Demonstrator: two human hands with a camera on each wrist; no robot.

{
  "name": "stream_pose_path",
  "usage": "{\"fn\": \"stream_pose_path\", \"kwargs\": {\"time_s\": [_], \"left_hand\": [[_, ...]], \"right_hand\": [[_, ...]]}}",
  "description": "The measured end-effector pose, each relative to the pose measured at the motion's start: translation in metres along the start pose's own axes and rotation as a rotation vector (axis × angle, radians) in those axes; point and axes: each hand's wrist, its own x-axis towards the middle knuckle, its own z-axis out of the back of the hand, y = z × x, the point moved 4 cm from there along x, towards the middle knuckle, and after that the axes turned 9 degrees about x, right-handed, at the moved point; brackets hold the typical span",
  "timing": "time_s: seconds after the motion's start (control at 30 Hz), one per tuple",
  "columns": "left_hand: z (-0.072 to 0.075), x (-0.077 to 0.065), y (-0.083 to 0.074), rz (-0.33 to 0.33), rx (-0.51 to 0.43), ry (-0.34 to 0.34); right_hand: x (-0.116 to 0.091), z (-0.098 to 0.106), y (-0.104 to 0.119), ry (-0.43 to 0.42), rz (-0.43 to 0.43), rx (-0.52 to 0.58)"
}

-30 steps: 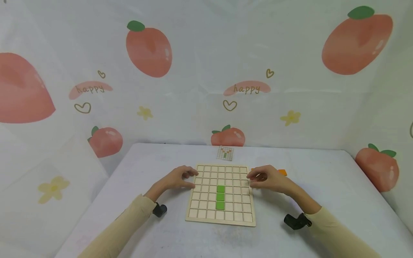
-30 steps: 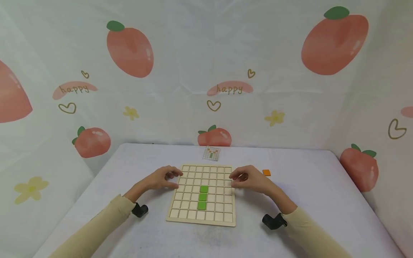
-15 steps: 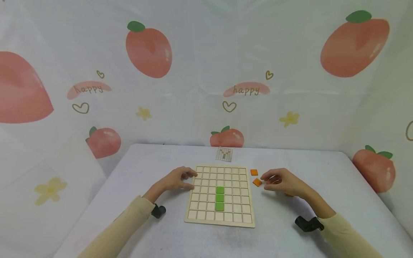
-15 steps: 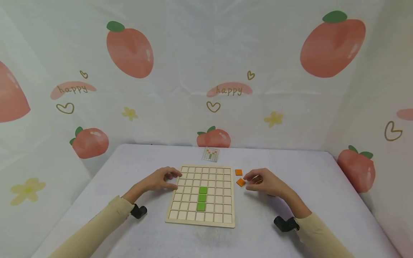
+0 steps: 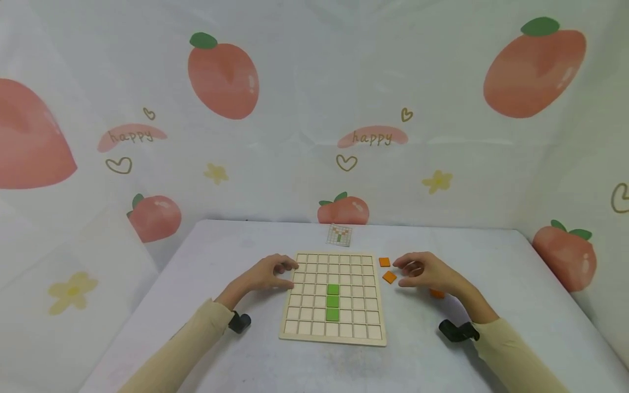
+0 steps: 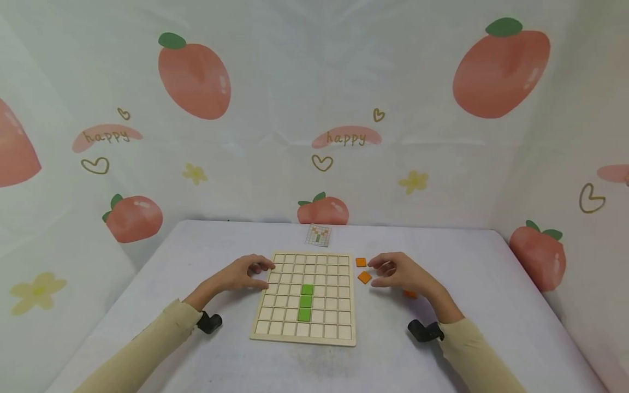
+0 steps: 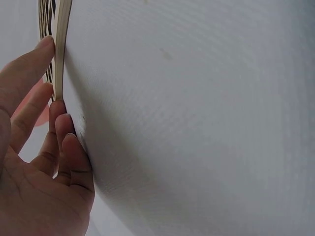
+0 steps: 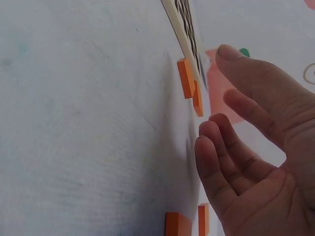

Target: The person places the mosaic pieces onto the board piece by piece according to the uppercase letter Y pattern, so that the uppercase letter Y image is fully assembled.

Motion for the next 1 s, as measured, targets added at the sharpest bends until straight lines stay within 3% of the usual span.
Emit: {"fn": "stream_pose_path", "kwargs": {"time_s": [0.47, 1.0], "left_hand": [[0.003, 0.000, -0.002, -0.031, -0.001, 0.007], [0.001, 0.002, 0.001, -0.009, 0.004, 0.008]], "right_hand": [[0.015, -0.011, -0.005, -0.011, -0.044, -0.049], [0.022, -0.015, -0.002, 0.030, -0.061, -0.108]]}}
